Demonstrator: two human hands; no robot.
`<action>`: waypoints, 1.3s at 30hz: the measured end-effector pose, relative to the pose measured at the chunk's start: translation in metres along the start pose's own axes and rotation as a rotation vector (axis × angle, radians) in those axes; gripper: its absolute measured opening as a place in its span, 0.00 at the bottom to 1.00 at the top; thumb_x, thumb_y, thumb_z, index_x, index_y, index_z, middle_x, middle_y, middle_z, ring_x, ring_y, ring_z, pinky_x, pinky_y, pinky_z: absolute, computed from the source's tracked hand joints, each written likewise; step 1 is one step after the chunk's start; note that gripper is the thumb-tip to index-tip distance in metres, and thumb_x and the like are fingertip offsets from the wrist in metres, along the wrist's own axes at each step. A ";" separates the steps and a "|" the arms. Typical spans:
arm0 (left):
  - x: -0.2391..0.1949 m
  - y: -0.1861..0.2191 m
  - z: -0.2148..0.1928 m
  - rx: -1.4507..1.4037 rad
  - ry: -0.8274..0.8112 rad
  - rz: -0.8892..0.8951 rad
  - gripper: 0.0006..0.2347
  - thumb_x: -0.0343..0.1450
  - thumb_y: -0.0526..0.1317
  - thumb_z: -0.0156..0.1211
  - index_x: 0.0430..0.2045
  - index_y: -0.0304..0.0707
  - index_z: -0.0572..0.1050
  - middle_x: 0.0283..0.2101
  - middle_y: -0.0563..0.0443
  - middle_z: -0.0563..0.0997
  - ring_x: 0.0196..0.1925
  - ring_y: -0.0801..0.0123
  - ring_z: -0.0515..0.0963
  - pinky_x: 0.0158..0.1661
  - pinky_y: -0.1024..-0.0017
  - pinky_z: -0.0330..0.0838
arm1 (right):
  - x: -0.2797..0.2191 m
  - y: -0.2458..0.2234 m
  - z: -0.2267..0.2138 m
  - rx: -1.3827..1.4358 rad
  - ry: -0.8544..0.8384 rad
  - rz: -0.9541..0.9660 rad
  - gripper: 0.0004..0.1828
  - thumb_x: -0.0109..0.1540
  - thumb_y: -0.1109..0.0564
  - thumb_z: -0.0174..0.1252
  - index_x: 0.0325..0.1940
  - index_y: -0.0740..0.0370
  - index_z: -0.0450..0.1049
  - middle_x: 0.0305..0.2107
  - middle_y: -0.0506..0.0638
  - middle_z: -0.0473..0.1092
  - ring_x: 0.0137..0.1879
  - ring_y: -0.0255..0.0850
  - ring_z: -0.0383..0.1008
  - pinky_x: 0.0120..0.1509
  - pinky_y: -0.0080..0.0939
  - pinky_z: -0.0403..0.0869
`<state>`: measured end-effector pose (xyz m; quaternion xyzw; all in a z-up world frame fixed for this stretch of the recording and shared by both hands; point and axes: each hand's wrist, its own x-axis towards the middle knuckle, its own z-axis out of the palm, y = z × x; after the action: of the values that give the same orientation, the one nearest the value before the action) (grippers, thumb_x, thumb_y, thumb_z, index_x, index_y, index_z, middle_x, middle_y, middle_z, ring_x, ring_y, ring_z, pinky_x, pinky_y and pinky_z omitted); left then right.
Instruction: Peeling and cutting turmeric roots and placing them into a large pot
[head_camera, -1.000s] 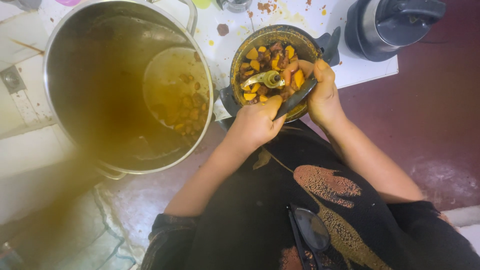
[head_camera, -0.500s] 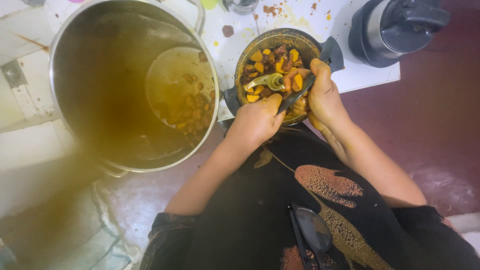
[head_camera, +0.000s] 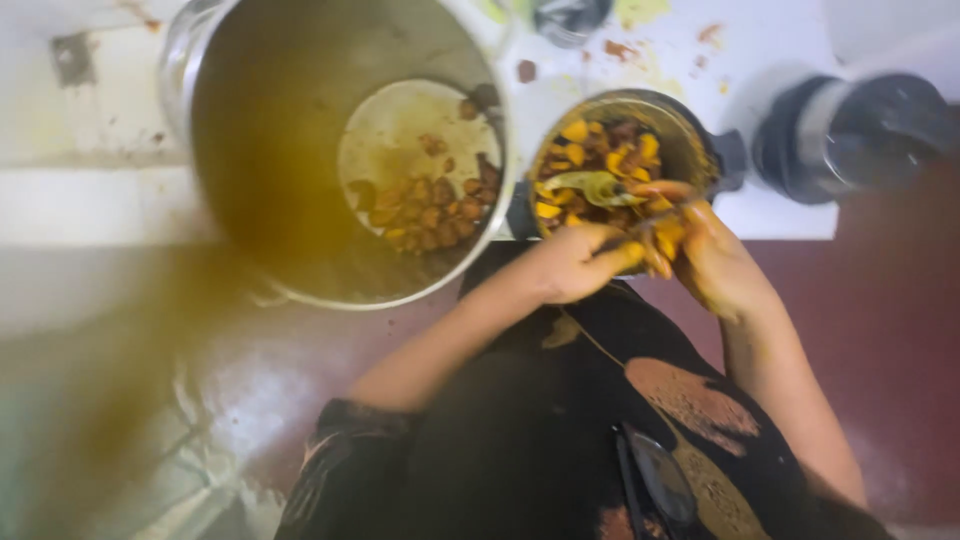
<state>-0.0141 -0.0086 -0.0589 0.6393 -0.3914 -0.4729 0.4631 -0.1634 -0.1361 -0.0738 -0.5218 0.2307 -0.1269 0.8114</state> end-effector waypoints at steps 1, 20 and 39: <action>-0.002 -0.002 0.001 -0.024 -0.039 -0.013 0.15 0.73 0.52 0.55 0.38 0.41 0.81 0.36 0.40 0.86 0.47 0.46 0.85 0.49 0.55 0.78 | -0.005 0.007 -0.003 0.086 -0.044 -0.044 0.26 0.71 0.46 0.45 0.63 0.72 0.61 0.20 0.48 0.56 0.22 0.35 0.61 0.31 0.40 0.75; -0.135 0.039 -0.141 -1.163 0.167 -0.013 0.04 0.75 0.39 0.58 0.36 0.40 0.73 0.27 0.57 0.73 0.23 0.78 0.71 0.22 0.80 0.63 | 0.034 -0.120 0.057 -1.273 -0.221 -0.057 0.15 0.68 0.55 0.58 0.57 0.58 0.79 0.43 0.53 0.77 0.46 0.42 0.75 0.51 0.40 0.72; -0.340 0.007 -0.209 -0.863 0.987 0.332 0.23 0.74 0.62 0.48 0.20 0.45 0.60 0.18 0.56 0.55 0.19 0.72 0.51 0.24 0.72 0.48 | 0.242 0.181 0.228 -1.781 -1.904 0.388 0.35 0.54 0.63 0.68 0.63 0.34 0.75 0.62 0.36 0.70 0.63 0.43 0.72 0.63 0.47 0.73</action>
<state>0.1042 0.3549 0.0562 0.4696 -0.0030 -0.1620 0.8679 0.1550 0.0122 -0.2165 -0.7173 -0.3522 0.5997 0.0412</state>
